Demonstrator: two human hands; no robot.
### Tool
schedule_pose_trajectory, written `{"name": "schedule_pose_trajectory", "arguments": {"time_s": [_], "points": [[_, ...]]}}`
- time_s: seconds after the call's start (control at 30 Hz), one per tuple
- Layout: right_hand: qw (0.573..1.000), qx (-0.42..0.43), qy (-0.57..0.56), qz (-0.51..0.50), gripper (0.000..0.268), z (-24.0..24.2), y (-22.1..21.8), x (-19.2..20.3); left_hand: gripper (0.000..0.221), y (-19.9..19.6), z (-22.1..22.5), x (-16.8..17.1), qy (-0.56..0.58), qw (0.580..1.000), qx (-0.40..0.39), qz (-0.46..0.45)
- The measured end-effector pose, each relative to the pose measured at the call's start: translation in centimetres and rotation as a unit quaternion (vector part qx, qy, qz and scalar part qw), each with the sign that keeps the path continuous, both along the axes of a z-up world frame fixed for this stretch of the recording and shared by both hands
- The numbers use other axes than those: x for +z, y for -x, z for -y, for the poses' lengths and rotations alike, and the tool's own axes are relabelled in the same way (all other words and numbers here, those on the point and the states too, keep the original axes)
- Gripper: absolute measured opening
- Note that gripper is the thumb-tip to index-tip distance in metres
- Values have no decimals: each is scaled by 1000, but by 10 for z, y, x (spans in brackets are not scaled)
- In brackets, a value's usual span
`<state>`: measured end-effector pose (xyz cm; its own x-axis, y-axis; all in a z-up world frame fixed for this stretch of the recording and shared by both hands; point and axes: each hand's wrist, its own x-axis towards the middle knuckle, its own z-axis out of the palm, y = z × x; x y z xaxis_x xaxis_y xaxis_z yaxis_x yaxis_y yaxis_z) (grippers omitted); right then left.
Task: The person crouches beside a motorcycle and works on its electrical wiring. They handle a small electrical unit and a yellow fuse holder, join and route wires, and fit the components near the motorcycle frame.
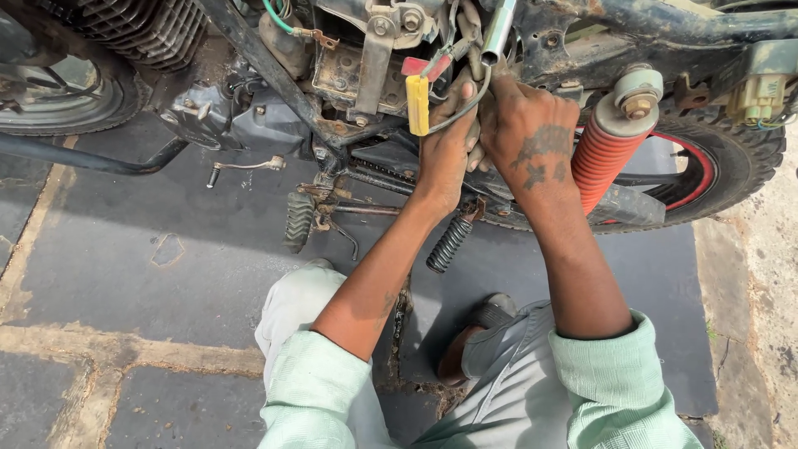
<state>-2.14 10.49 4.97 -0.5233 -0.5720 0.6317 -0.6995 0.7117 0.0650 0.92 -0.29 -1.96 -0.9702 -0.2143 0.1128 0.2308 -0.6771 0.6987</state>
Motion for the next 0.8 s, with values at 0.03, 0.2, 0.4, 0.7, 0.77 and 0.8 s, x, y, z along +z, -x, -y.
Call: {"name": "schedule_pose_trajectory", "arguments": {"time_s": [0.03,0.2,0.4,0.7,0.77,0.8], "points": [[1000,0,-9,14,16,-1,2,1,35,-4,-1,5,10,1000,0,-17],[1000,1,-1,8,25,6,5,3,37,-9,-7,4,94,992,75,-46],[999,44,12,-22,25,-4,18,-9,51,-19,-19,17,162,969,185,-1],[992,106,12,-71,25,-19,2,21,53,-21,-16,14,-30,992,118,9],[991,120,13,-50,25,-22,3,32,54,-22,-10,13,-26,996,85,2],[992,124,4,-24,25,-20,2,37,54,-26,-7,15,15,997,73,-18]]}}
